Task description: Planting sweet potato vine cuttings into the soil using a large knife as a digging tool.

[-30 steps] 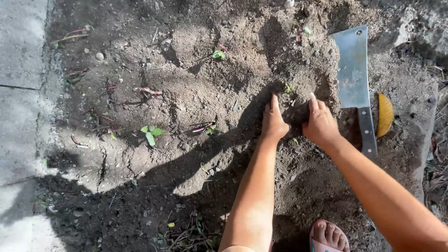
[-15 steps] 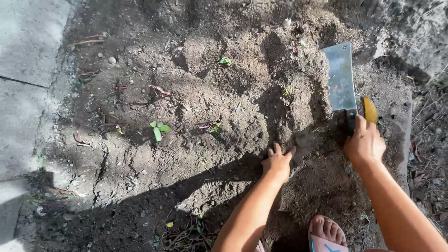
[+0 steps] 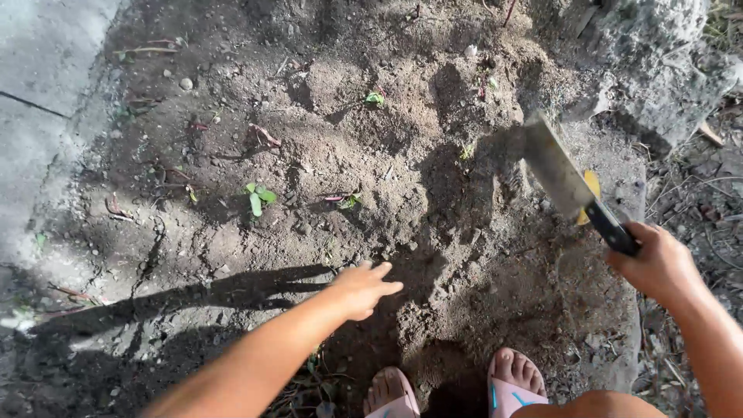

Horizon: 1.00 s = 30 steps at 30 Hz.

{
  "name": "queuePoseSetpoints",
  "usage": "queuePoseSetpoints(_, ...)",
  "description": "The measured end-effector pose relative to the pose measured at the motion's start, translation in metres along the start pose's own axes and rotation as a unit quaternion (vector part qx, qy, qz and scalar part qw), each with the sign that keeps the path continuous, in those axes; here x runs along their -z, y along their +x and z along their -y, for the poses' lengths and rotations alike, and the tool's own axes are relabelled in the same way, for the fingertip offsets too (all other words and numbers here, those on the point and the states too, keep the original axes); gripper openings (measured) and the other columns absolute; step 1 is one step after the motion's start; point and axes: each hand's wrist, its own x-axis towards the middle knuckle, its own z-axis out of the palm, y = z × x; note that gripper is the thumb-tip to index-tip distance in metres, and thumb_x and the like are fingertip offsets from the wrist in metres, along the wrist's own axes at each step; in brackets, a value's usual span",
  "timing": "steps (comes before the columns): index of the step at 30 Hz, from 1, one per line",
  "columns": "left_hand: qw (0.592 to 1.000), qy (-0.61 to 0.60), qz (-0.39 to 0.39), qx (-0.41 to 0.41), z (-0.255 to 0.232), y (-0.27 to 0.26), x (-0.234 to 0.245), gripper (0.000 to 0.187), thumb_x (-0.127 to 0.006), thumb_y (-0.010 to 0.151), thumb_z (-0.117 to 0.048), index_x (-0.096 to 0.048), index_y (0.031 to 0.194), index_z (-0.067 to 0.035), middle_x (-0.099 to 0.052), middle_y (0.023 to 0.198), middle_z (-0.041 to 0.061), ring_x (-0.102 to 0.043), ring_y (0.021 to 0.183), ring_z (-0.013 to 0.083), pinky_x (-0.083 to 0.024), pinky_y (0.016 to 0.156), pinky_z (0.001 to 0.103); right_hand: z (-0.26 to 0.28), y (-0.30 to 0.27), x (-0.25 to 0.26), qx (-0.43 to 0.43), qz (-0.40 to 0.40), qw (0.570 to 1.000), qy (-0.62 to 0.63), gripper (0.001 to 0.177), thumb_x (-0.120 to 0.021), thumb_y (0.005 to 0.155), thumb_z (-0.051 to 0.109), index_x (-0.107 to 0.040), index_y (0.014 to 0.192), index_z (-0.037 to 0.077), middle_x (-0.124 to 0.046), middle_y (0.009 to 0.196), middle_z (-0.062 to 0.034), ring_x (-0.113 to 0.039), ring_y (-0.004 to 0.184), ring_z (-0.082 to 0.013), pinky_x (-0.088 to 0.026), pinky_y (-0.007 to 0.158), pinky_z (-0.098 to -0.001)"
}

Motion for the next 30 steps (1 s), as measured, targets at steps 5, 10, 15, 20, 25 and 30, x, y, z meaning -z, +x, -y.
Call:
queuePoseSetpoints(5, 0.987, -0.144, -0.031, 0.065, 0.042, -0.048, -0.048, 0.103, -0.062, 0.104, 0.010, -0.021, 0.178, -0.049, 0.011, 0.191, -0.001, -0.026, 0.166, 0.0399, -0.044, 0.121, 0.045, 0.051, -0.044, 0.052, 0.038, -0.013, 0.985, -0.165, 0.063, -0.070, 0.098, 0.038, -0.058, 0.159, 0.043, -0.077, 0.141, -0.0013, -0.086, 0.110, -0.0347, -0.072, 0.088, -0.0493)
queuePoseSetpoints(10, 0.963, -0.260, -0.061, 0.039, 0.038, 0.018, -0.114, 0.098, -0.063, 0.100, 0.017, -0.030, 0.177, -0.034, 0.006, 0.191, 0.004, -0.051, 0.064, -0.0006, -0.048, 0.057, 0.018, 0.162, -0.004, 0.028, 0.018, 0.089, 0.981, -0.169, 0.088, -0.046, 0.108, -0.007, -0.031, 0.179, 0.042, -0.062, 0.163, -0.0170, -0.069, 0.059, -0.0153, -0.052, 0.042, -0.0282)
queuePoseSetpoints(15, 0.954, -0.299, -0.023, 0.014, 0.055, 0.062, -0.150, 0.109, -0.072, 0.106, -0.013, -0.001, 0.178, -0.052, 0.029, 0.186, -0.008, 0.021, 0.172, 0.0354, -0.008, 0.135, 0.078, 0.164, 0.005, 0.053, 0.020, 0.109, 0.985, -0.134, 0.062, -0.054, 0.121, 0.021, -0.040, 0.175, 0.048, -0.084, 0.098, -0.0142, -0.073, 0.058, -0.0186, -0.066, 0.046, -0.0287)
queuePoseSetpoints(20, 0.954, -0.300, -0.025, 0.003, 0.054, 0.037, -0.130, 0.108, -0.059, 0.098, 0.002, -0.002, 0.182, -0.035, 0.018, 0.190, 0.000, -0.022, 0.169, 0.0415, -0.052, 0.064, 0.028, 0.156, -0.010, 0.091, 0.002, 0.109, 0.992, -0.060, 0.077, -0.071, 0.109, 0.010, -0.052, 0.173, 0.047, -0.089, 0.113, -0.0164, -0.077, 0.068, -0.0263, -0.067, 0.059, -0.0359)
queuePoseSetpoints(25, 0.965, -0.261, 0.000, 0.020, 0.054, 0.039, -0.119, 0.107, -0.058, 0.100, 0.010, -0.003, 0.183, -0.030, 0.020, 0.190, 0.000, -0.036, 0.165, 0.0392, -0.050, 0.059, 0.025, 0.192, -0.022, 0.069, -0.016, 0.127, 0.992, -0.006, 0.072, -0.072, 0.111, 0.007, -0.052, 0.172, 0.040, -0.087, 0.115, -0.0167, -0.068, 0.066, -0.0224, -0.064, 0.061, -0.0317)
queuePoseSetpoints(30, 0.960, -0.275, 0.028, 0.038, 0.063, 0.057, -0.131, 0.109, -0.058, 0.103, 0.006, -0.001, 0.181, -0.043, 0.026, 0.188, -0.011, -0.013, 0.173, 0.0422, -0.052, 0.065, 0.030, 0.155, -0.028, 0.086, 0.041, 0.066, 0.976, -0.205, 0.062, -0.077, 0.105, 0.043, -0.061, 0.164, 0.056, -0.095, 0.099, 0.0007, -0.080, 0.066, -0.0185, -0.065, 0.061, -0.0332)
